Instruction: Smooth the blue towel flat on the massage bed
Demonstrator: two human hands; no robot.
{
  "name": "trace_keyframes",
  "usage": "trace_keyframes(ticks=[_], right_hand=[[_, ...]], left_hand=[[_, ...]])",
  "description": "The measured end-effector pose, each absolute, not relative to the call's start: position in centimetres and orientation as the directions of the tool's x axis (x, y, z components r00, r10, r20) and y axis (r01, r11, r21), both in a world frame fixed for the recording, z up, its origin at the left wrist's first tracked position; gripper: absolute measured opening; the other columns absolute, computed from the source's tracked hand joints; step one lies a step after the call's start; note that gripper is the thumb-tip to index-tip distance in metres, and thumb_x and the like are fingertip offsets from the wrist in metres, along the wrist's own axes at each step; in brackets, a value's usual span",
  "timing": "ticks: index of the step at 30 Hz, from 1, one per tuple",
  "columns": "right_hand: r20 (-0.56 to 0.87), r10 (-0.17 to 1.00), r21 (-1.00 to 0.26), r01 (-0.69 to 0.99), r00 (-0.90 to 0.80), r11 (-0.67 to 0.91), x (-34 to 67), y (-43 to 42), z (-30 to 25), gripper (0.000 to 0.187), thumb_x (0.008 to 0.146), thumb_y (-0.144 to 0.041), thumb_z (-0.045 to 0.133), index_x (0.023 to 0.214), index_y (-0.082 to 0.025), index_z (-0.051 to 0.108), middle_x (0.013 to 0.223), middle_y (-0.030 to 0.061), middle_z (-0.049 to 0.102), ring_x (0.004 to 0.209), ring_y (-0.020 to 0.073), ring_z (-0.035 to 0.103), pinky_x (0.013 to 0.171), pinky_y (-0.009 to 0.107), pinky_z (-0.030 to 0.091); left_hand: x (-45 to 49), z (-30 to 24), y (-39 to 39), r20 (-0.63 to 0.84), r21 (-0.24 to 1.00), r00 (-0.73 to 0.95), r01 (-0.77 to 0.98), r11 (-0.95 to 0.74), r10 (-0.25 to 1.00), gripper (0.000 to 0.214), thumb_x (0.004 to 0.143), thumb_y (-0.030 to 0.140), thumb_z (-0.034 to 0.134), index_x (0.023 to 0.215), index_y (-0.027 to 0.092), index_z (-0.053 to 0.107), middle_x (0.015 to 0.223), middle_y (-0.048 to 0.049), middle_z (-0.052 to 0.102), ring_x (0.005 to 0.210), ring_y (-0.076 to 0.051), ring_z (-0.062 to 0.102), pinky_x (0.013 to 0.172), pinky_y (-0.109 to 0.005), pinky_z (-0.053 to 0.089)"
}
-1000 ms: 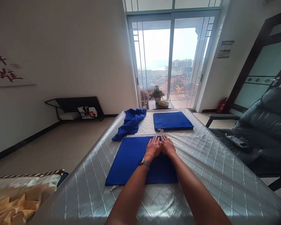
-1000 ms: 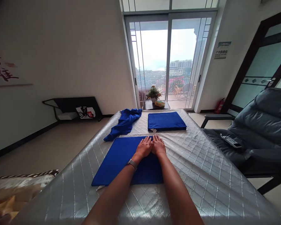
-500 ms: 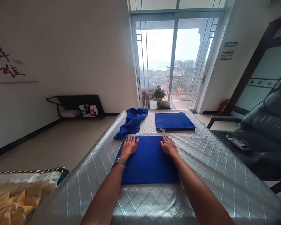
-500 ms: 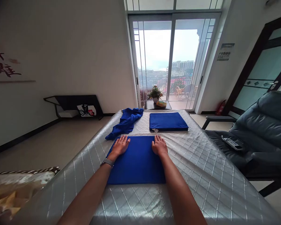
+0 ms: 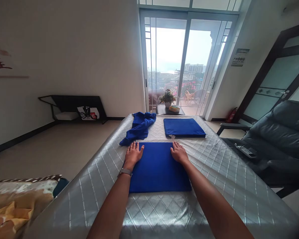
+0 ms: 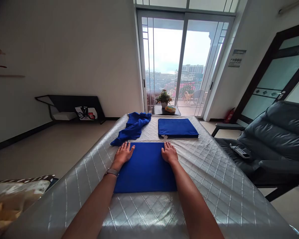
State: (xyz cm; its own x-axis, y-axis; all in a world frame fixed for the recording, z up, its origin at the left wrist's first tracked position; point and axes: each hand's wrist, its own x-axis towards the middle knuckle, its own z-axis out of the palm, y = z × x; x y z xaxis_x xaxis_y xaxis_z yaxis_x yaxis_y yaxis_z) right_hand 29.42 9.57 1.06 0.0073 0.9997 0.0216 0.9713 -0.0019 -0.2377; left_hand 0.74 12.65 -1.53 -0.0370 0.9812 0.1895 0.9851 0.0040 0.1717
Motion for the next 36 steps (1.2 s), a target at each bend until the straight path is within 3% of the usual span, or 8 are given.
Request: trace_keyframes(ticks=[6, 16, 23, 30, 36], right_hand=[[0.027, 1.0, -0.233, 0.972, 0.002, 0.005, 29.4, 9.5, 1.2, 0.064, 0.102, -0.042, 0.022, 0.159, -0.013, 0.024, 0.165, 0.0042, 0.02, 0.152, 0.0157, 0.014, 0.122, 0.032, 0.01], [0.049, 0.999, -0.202, 0.979, 0.005, 0.005, 29.0, 9.1, 1.6, 0.061, 0.102, -0.039, 0.025, 0.157, -0.012, 0.029, 0.164, 0.0068, 0.025, 0.151, 0.0165, 0.019, 0.122, 0.032, 0.012], [0.166, 0.985, -0.167, 0.983, -0.051, 0.079, 28.5, 6.1, 2.9, 0.058, 0.103, -0.033, 0.024, 0.156, -0.011, 0.032, 0.163, 0.0085, 0.028, 0.152, 0.0168, 0.016, 0.123, 0.034, 0.003], [-0.01, 0.999, -0.218, 0.975, -0.036, 0.033, 28.8, 3.1, 1.6, 0.066, 0.103, -0.048, 0.019, 0.159, -0.011, 0.021, 0.165, 0.0071, 0.014, 0.153, 0.0201, 0.008, 0.123, 0.04, 0.006], [-0.026, 0.999, -0.253, 0.967, -0.042, 0.034, 28.9, 3.1, 1.5, 0.068, 0.102, -0.046, 0.019, 0.159, -0.008, 0.021, 0.165, 0.0072, 0.014, 0.153, 0.0212, 0.008, 0.124, 0.041, 0.006]], left_hand=[[1.0, -1.2, 12.4, 0.189, 0.168, -0.045, 0.986, 0.013, 0.981, 0.076, 0.101, 0.058, 0.017, 0.153, 0.006, 0.035, 0.161, -0.0186, 0.032, 0.149, -0.03, 0.028, 0.122, -0.044, 0.021], [1.2, -0.9, 12.1, 0.205, 0.182, -0.05, 0.983, 0.012, 0.978, 0.073, 0.101, 0.057, 0.02, 0.152, 0.009, 0.038, 0.16, -0.0185, 0.034, 0.148, -0.03, 0.03, 0.12, -0.048, 0.024], [1.4, -0.7, 12.1, 0.2, 0.145, -0.063, 0.989, 0.034, 0.978, 0.075, 0.101, 0.058, 0.018, 0.152, 0.007, 0.038, 0.159, -0.0185, 0.036, 0.148, -0.029, 0.032, 0.121, -0.044, 0.023], [1.5, -0.6, 12.2, 0.169, 0.126, -0.073, 0.991, 0.052, 0.983, 0.076, 0.1, 0.059, 0.02, 0.154, 0.008, 0.035, 0.16, -0.0171, 0.034, 0.148, -0.03, 0.032, 0.121, -0.045, 0.024], [1.2, 0.3, 11.6, 0.234, 0.035, -0.053, 0.998, 0.046, 0.971, 0.073, 0.102, 0.053, 0.024, 0.151, 0.001, 0.038, 0.158, -0.0217, 0.035, 0.145, -0.034, 0.036, 0.12, -0.047, 0.026]])
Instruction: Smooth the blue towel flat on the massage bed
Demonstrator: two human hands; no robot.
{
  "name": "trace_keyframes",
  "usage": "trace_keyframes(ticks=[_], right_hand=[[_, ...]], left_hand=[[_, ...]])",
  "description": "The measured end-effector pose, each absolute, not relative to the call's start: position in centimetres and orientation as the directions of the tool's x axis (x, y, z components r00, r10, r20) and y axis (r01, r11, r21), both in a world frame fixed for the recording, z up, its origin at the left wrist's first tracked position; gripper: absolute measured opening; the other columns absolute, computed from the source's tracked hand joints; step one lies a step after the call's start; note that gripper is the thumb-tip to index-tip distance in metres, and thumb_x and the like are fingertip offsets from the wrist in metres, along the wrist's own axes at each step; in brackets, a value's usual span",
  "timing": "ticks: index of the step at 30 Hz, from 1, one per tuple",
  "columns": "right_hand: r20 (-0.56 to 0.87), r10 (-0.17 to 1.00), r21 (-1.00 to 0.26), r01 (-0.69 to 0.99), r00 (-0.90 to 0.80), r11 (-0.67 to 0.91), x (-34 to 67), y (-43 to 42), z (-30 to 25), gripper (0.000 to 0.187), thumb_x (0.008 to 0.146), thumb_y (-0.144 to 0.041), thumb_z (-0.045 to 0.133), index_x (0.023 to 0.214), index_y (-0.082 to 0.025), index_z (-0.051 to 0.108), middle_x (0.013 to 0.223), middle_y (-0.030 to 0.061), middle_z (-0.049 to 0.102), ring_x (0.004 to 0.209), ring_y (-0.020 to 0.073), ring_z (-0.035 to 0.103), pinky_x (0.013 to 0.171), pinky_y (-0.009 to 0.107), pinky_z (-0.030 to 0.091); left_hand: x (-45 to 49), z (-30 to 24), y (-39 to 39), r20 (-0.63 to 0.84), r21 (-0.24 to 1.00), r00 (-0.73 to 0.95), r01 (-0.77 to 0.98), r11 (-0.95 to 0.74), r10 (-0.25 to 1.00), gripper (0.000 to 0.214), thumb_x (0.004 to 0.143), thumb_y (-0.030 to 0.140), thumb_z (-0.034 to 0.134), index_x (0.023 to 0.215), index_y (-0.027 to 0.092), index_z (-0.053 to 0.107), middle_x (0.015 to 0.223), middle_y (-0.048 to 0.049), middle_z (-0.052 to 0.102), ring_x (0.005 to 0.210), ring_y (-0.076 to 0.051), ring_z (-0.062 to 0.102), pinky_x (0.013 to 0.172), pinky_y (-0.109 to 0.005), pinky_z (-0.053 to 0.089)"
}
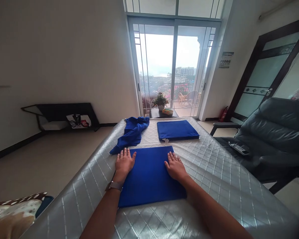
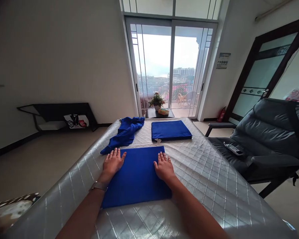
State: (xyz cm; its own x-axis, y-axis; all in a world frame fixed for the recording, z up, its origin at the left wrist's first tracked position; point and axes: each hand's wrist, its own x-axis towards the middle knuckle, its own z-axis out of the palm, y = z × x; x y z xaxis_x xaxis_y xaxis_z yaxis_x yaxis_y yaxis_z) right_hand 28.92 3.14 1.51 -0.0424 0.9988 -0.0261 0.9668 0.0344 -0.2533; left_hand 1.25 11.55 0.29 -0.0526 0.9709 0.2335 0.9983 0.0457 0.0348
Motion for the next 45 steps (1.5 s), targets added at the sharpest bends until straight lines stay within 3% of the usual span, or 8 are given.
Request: trace_keyframes(ticks=[4, 8, 12, 18, 24, 33, 39, 45], right_hand=[[-0.027, 0.999, -0.288, 0.957, -0.032, 0.023, 28.8, 3.0, 1.6, 0.068, 0.102, -0.047, 0.019, 0.159, -0.009, 0.021, 0.165, 0.0067, 0.014, 0.153, 0.0204, 0.008, 0.123, 0.04, 0.005], [0.007, 0.999, -0.299, 0.953, -0.035, 0.036, 28.7, 2.9, 1.5, 0.068, 0.102, -0.044, 0.021, 0.158, -0.007, 0.024, 0.165, 0.0094, 0.017, 0.153, 0.022, 0.01, 0.123, 0.042, 0.006], [0.025, 0.997, -0.274, 0.959, -0.074, 0.078, 28.9, 2.7, 1.3, 0.064, 0.102, -0.039, 0.022, 0.157, -0.006, 0.026, 0.165, 0.0106, 0.017, 0.153, 0.0227, 0.01, 0.123, 0.041, 0.007], [0.035, 0.999, -0.317, 0.947, -0.042, 0.051, 28.8, 2.7, 1.4, 0.066, 0.101, -0.042, 0.024, 0.157, -0.006, 0.026, 0.164, 0.0112, 0.019, 0.153, 0.0232, 0.013, 0.123, 0.042, 0.008], [0.024, 0.999, -0.34, 0.94, -0.032, 0.039, 28.7, 2.8, 1.5, 0.068, 0.101, -0.044, 0.023, 0.157, -0.006, 0.024, 0.165, 0.0103, 0.018, 0.153, 0.0221, 0.01, 0.123, 0.041, 0.005], [0.027, 0.999, -0.335, 0.941, -0.039, 0.046, 28.9, 2.9, 1.2, 0.067, 0.102, -0.045, 0.022, 0.157, -0.007, 0.024, 0.165, 0.0093, 0.018, 0.153, 0.0224, 0.011, 0.123, 0.042, 0.005], [0.048, 0.998, -0.301, 0.952, -0.034, 0.046, 28.9, 2.8, 1.5, 0.066, 0.102, -0.043, 0.023, 0.156, -0.006, 0.026, 0.164, 0.0112, 0.021, 0.152, 0.0238, 0.014, 0.123, 0.043, 0.008], [0.233, 0.964, -0.205, 0.962, -0.13, 0.18, 27.5, 0.8, 3.0, 0.062, 0.103, -0.036, 0.023, 0.155, -0.003, 0.03, 0.162, 0.0138, 0.025, 0.152, 0.0238, 0.015, 0.124, 0.044, 0.006]], left_hand=[[4.3, 1.5, 9.5, 0.307, 0.051, 0.187, 0.976, -0.213, 0.933, 0.068, 0.104, 0.052, 0.021, 0.147, 0.005, 0.045, 0.155, -0.0184, 0.043, 0.144, -0.029, 0.039, 0.119, -0.043, 0.031], [10.8, 1.6, 6.2, 0.366, 0.062, 0.441, 0.867, -0.494, 0.819, 0.063, 0.105, 0.052, 0.019, 0.148, 0.015, 0.046, 0.155, -0.0107, 0.045, 0.146, -0.022, 0.037, 0.121, -0.041, 0.03], [15.0, 0.1, 3.9, 0.312, 0.083, 0.541, 0.803, -0.59, 0.781, 0.062, 0.105, 0.051, 0.019, 0.151, 0.016, 0.041, 0.156, -0.01, 0.042, 0.148, -0.023, 0.032, 0.122, -0.045, 0.029], [12.8, -1.2, 5.2, 0.177, 0.057, 0.479, 0.867, -0.495, 0.86, 0.066, 0.104, 0.053, 0.017, 0.153, 0.013, 0.037, 0.159, -0.0137, 0.035, 0.149, -0.025, 0.028, 0.121, -0.048, 0.027], [8.0, -0.6, 8.4, 0.081, 0.06, 0.273, 0.959, -0.278, 0.959, 0.073, 0.103, 0.056, 0.01, 0.155, 0.01, 0.03, 0.162, -0.014, 0.028, 0.151, -0.025, 0.023, 0.123, -0.046, 0.02], [0.4, -0.6, 11.3, 0.071, 0.157, -0.047, 0.987, 0.035, 0.996, 0.077, 0.101, 0.055, 0.014, 0.154, 0.001, 0.029, 0.162, -0.0192, 0.025, 0.151, -0.03, 0.023, 0.122, -0.048, 0.02], [0.1, -0.4, 10.9, 0.118, 0.146, -0.075, 0.988, 0.057, 0.99, 0.078, 0.101, 0.056, 0.018, 0.153, 0.001, 0.033, 0.16, -0.0211, 0.029, 0.15, -0.031, 0.027, 0.121, -0.047, 0.021], [2.7, 1.2, 9.8, 0.255, 0.111, 0.053, 0.99, -0.084, 0.965, 0.073, 0.102, 0.055, 0.021, 0.146, 0.002, 0.046, 0.154, -0.0234, 0.041, 0.144, -0.032, 0.038, 0.119, -0.047, 0.029]])
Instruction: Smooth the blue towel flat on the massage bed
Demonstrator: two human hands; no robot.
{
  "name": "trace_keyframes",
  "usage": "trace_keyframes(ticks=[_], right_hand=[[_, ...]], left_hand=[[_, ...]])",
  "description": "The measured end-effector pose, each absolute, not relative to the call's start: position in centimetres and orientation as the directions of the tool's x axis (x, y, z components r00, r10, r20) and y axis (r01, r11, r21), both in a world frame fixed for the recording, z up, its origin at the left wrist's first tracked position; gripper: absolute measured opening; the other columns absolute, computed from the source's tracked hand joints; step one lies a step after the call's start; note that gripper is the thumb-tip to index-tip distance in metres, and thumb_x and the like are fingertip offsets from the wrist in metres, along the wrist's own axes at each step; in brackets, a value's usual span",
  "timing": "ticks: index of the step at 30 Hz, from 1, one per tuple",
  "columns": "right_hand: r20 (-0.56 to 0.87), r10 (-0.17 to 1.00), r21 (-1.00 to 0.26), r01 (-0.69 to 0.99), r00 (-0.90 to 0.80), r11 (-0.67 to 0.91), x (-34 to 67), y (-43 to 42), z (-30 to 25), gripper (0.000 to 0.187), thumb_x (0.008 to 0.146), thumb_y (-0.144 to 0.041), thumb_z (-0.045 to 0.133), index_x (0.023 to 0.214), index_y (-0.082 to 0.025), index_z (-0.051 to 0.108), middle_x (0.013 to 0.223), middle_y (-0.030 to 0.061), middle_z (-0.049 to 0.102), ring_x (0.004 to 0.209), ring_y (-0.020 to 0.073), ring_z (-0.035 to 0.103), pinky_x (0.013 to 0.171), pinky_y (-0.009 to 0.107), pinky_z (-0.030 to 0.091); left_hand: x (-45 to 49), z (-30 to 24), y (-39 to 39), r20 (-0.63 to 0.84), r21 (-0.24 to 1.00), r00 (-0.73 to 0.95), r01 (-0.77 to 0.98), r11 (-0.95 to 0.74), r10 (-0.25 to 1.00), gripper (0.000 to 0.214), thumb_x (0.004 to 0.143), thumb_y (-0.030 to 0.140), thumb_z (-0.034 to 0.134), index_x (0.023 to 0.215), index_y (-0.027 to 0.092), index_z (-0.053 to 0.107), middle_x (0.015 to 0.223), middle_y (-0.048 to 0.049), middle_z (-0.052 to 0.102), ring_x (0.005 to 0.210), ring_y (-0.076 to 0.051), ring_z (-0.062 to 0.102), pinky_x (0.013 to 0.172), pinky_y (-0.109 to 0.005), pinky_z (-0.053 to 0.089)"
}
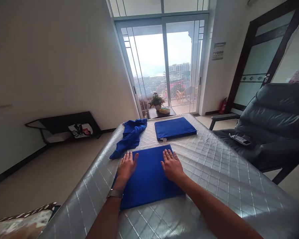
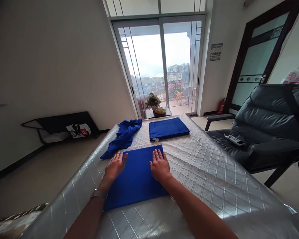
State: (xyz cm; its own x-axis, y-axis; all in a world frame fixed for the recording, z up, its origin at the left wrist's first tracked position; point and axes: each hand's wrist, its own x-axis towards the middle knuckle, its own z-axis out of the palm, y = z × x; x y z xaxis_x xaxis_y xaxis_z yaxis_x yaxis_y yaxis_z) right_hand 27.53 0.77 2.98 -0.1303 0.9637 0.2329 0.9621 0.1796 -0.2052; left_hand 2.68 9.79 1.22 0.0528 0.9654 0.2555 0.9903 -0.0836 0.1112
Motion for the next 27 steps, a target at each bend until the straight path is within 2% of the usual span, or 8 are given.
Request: trace_keyframes(ticks=[4, 8, 11, 14, 17, 22, 27], right_hand=[[0.209, 0.969, -0.216, 0.96, -0.132, 0.177, 26.6, -0.7, 3.3, 0.064, 0.103, -0.04, 0.022, 0.155, -0.003, 0.029, 0.162, 0.0152, 0.023, 0.152, 0.0238, 0.015, 0.124, 0.043, 0.009], [0.039, 0.994, -0.215, 0.971, -0.102, 0.109, 26.9, -1.0, 3.0, 0.065, 0.102, -0.039, 0.026, 0.156, -0.004, 0.026, 0.163, 0.0155, 0.019, 0.152, 0.0254, 0.013, 0.124, 0.044, 0.009], [-0.089, 0.985, -0.195, 0.973, -0.145, 0.126, 27.3, -0.9, 2.8, 0.069, 0.097, -0.035, 0.037, 0.158, -0.007, 0.02, 0.164, 0.0135, 0.01, 0.153, 0.027, 0.008, 0.124, 0.046, 0.008], [-0.133, 0.976, -0.17, 0.974, -0.173, 0.15, 27.4, -0.9, 2.7, 0.076, 0.093, -0.034, 0.044, 0.159, -0.007, 0.016, 0.165, 0.0143, 0.006, 0.153, 0.0282, 0.003, 0.124, 0.046, 0.007], [-0.117, 0.981, -0.159, 0.978, -0.157, 0.138, 27.3, -0.8, 2.5, 0.074, 0.095, -0.033, 0.038, 0.159, -0.005, 0.015, 0.165, 0.0151, 0.006, 0.153, 0.0279, 0.004, 0.124, 0.046, 0.008], [-0.143, 0.979, -0.142, 0.982, -0.147, 0.127, 27.2, -0.7, 2.5, 0.074, 0.093, -0.028, 0.039, 0.158, -0.003, 0.015, 0.165, 0.0149, 0.007, 0.153, 0.0282, 0.005, 0.124, 0.046, 0.009], [-0.072, 0.987, -0.2, 0.971, -0.146, 0.129, 27.1, -0.7, 2.6, 0.065, 0.099, -0.03, 0.024, 0.156, 0.0, 0.022, 0.164, 0.0157, 0.014, 0.153, 0.0248, 0.008, 0.124, 0.042, 0.009]], left_hand=[[7.1, 2.3, 7.7, 0.335, 0.134, 0.225, 0.95, -0.283, 0.915, 0.068, 0.104, 0.054, 0.02, 0.144, 0.009, 0.05, 0.151, -0.0173, 0.048, 0.143, -0.027, 0.041, 0.119, -0.044, 0.032], [12.2, 1.9, 4.1, 0.362, 0.143, 0.43, 0.851, -0.505, 0.827, 0.064, 0.105, 0.052, 0.019, 0.147, 0.013, 0.047, 0.154, -0.0138, 0.045, 0.146, -0.024, 0.036, 0.121, -0.043, 0.031], [14.8, 0.9, 1.9, 0.343, 0.159, 0.56, 0.757, -0.634, 0.754, 0.062, 0.105, 0.049, 0.017, 0.152, 0.016, 0.039, 0.157, -0.0108, 0.041, 0.148, -0.022, 0.032, 0.122, -0.044, 0.029], [15.4, 0.0, 1.2, 0.28, 0.194, 0.596, 0.732, -0.653, 0.752, 0.062, 0.106, 0.048, 0.012, 0.154, 0.015, 0.034, 0.158, -0.0104, 0.038, 0.149, -0.02, 0.03, 0.122, -0.043, 0.03], [14.8, -0.5, 1.8, 0.236, 0.189, 0.595, 0.747, -0.637, 0.768, 0.066, 0.105, 0.049, 0.011, 0.154, 0.011, 0.034, 0.159, -0.0132, 0.036, 0.149, -0.022, 0.028, 0.122, -0.044, 0.029], [13.8, -0.7, 2.9, 0.206, 0.147, 0.582, 0.776, -0.613, 0.786, 0.067, 0.105, 0.049, 0.01, 0.153, 0.011, 0.035, 0.159, -0.0129, 0.036, 0.15, -0.022, 0.026, 0.123, -0.045, 0.025], [13.2, -0.8, 3.4, 0.189, 0.128, 0.545, 0.811, -0.571, 0.817, 0.066, 0.105, 0.05, 0.01, 0.153, 0.013, 0.036, 0.159, -0.012, 0.035, 0.15, -0.022, 0.025, 0.123, -0.045, 0.024]])
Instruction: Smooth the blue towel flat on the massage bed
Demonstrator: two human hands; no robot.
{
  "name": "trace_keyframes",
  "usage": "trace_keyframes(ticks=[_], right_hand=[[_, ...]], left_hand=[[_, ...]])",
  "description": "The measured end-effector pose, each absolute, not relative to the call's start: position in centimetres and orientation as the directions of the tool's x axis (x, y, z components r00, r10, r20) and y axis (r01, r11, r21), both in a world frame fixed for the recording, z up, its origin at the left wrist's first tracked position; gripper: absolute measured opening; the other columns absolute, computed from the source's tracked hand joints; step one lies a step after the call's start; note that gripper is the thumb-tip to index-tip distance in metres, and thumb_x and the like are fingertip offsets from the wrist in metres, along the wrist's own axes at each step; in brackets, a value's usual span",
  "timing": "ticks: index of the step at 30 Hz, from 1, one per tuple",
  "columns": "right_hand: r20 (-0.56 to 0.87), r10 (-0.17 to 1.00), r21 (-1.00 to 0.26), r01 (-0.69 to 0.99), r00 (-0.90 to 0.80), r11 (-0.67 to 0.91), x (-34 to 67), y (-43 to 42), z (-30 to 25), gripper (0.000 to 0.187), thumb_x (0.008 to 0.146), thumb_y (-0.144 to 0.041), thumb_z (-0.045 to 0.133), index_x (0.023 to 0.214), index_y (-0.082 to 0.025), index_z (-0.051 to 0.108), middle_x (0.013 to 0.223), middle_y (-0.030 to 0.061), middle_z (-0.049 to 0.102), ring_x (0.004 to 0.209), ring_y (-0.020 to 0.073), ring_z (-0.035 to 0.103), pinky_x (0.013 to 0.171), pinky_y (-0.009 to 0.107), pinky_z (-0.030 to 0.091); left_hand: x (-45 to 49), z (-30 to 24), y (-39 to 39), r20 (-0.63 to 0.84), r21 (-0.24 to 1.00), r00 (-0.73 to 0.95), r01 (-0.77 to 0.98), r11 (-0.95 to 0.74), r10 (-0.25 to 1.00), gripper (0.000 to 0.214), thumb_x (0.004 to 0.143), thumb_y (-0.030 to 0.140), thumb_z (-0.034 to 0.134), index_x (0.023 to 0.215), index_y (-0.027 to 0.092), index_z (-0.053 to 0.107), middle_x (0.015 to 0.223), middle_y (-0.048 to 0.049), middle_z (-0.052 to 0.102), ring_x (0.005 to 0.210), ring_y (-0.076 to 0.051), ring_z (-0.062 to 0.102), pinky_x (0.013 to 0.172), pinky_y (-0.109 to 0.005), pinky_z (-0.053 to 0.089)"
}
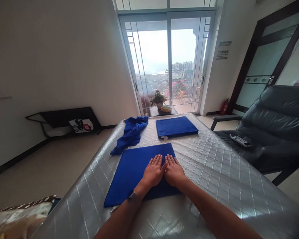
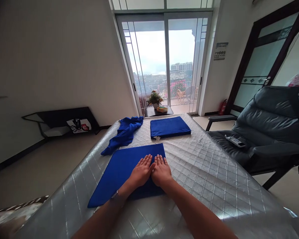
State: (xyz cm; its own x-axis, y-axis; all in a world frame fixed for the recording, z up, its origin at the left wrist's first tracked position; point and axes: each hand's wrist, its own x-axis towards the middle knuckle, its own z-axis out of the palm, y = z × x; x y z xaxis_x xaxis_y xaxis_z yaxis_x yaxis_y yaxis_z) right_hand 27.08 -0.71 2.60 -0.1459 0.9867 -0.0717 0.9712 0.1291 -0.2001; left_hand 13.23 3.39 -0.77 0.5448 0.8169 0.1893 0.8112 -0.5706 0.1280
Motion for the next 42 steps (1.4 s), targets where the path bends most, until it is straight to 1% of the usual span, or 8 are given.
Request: trace_keyframes(ticks=[7, 11, 17, 23, 28, 34, 38, 42], right_hand=[[0.072, 0.982, -0.291, 0.938, -0.176, 0.189, 26.6, -0.6, 2.3, 0.065, 0.101, -0.034, 0.024, 0.156, 0.001, 0.024, 0.164, 0.0168, 0.017, 0.153, 0.024, 0.01, 0.124, 0.039, 0.007], [0.016, 0.988, -0.321, 0.935, -0.155, 0.151, 26.6, -0.2, 1.7, 0.068, 0.102, -0.042, 0.024, 0.157, -0.001, 0.022, 0.164, 0.0159, 0.014, 0.153, 0.0235, 0.008, 0.124, 0.039, 0.007], [-0.009, 0.988, -0.328, 0.934, -0.151, 0.14, 26.8, 0.0, 1.6, 0.069, 0.102, -0.043, 0.022, 0.157, -0.001, 0.02, 0.165, 0.0147, 0.012, 0.153, 0.0233, 0.007, 0.124, 0.039, 0.006], [-0.022, 0.989, -0.318, 0.939, -0.147, 0.133, 26.8, 0.1, 1.5, 0.069, 0.102, -0.043, 0.022, 0.157, -0.002, 0.02, 0.165, 0.0142, 0.013, 0.153, 0.0233, 0.008, 0.124, 0.039, 0.007], [-0.031, 0.989, -0.307, 0.943, -0.143, 0.127, 26.8, 0.1, 1.7, 0.069, 0.102, -0.043, 0.021, 0.158, -0.003, 0.019, 0.165, 0.0127, 0.012, 0.153, 0.0222, 0.007, 0.124, 0.039, 0.007], [0.0, 0.99, -0.285, 0.949, -0.143, 0.137, 26.5, -0.8, 2.6, 0.067, 0.102, -0.04, 0.022, 0.158, -0.003, 0.02, 0.165, 0.0125, 0.012, 0.153, 0.0225, 0.008, 0.124, 0.04, 0.008], [-0.005, 0.99, -0.282, 0.95, -0.142, 0.135, 26.2, -1.2, 2.4, 0.068, 0.102, -0.041, 0.022, 0.158, -0.003, 0.02, 0.165, 0.0134, 0.014, 0.153, 0.023, 0.009, 0.124, 0.039, 0.009], [-0.053, 0.989, -0.261, 0.958, -0.141, 0.123, 26.3, -1.3, 2.0, 0.068, 0.101, -0.041, 0.026, 0.158, -0.003, 0.02, 0.165, 0.014, 0.013, 0.153, 0.0245, 0.009, 0.124, 0.041, 0.008]], left_hand=[[10.5, -0.9, 6.1, 0.131, 0.11, 0.469, 0.869, -0.483, 0.873, 0.07, 0.104, 0.054, 0.011, 0.154, 0.012, 0.036, 0.16, -0.0123, 0.032, 0.151, -0.023, 0.025, 0.123, -0.045, 0.021], [6.7, -0.8, 8.7, 0.091, 0.112, 0.334, 0.933, -0.343, 0.938, 0.068, 0.104, 0.053, 0.012, 0.155, 0.013, 0.033, 0.162, -0.0121, 0.029, 0.151, -0.024, 0.024, 0.123, -0.046, 0.021], [1.3, -0.5, 10.8, 0.062, 0.083, 0.155, 0.984, -0.16, 0.986, 0.068, 0.104, 0.048, 0.016, 0.155, 0.005, 0.03, 0.162, -0.0162, 0.027, 0.151, -0.026, 0.023, 0.123, -0.045, 0.017], [-1.4, -0.7, 11.5, 0.063, 0.126, 0.077, 0.988, -0.084, 0.995, 0.068, 0.104, 0.047, 0.019, 0.155, 0.004, 0.029, 0.163, -0.0172, 0.024, 0.152, -0.027, 0.021, 0.123, -0.042, 0.019], [-2.4, -0.4, 11.3, 0.056, 0.131, 0.051, 0.99, -0.058, 0.997, 0.072, 0.103, 0.05, 0.016, 0.155, 0.003, 0.028, 0.162, -0.0188, 0.025, 0.15, -0.03, 0.025, 0.121, -0.046, 0.024], [0.1, 1.1, 10.5, 0.149, 0.072, 0.133, 0.987, -0.145, 0.98, 0.073, 0.103, 0.053, 0.017, 0.151, 0.002, 0.037, 0.159, -0.0204, 0.032, 0.149, -0.029, 0.028, 0.123, -0.045, 0.021], [5.7, 1.5, 8.3, 0.23, 0.08, 0.36, 0.919, -0.386, 0.904, 0.07, 0.104, 0.053, 0.015, 0.151, 0.008, 0.04, 0.158, -0.0165, 0.037, 0.148, -0.026, 0.032, 0.122, -0.044, 0.026], [11.3, 0.3, 5.1, 0.251, 0.086, 0.585, 0.78, -0.62, 0.771, 0.063, 0.105, 0.05, 0.013, 0.152, 0.016, 0.04, 0.158, -0.0102, 0.04, 0.149, -0.021, 0.028, 0.123, -0.043, 0.023]])
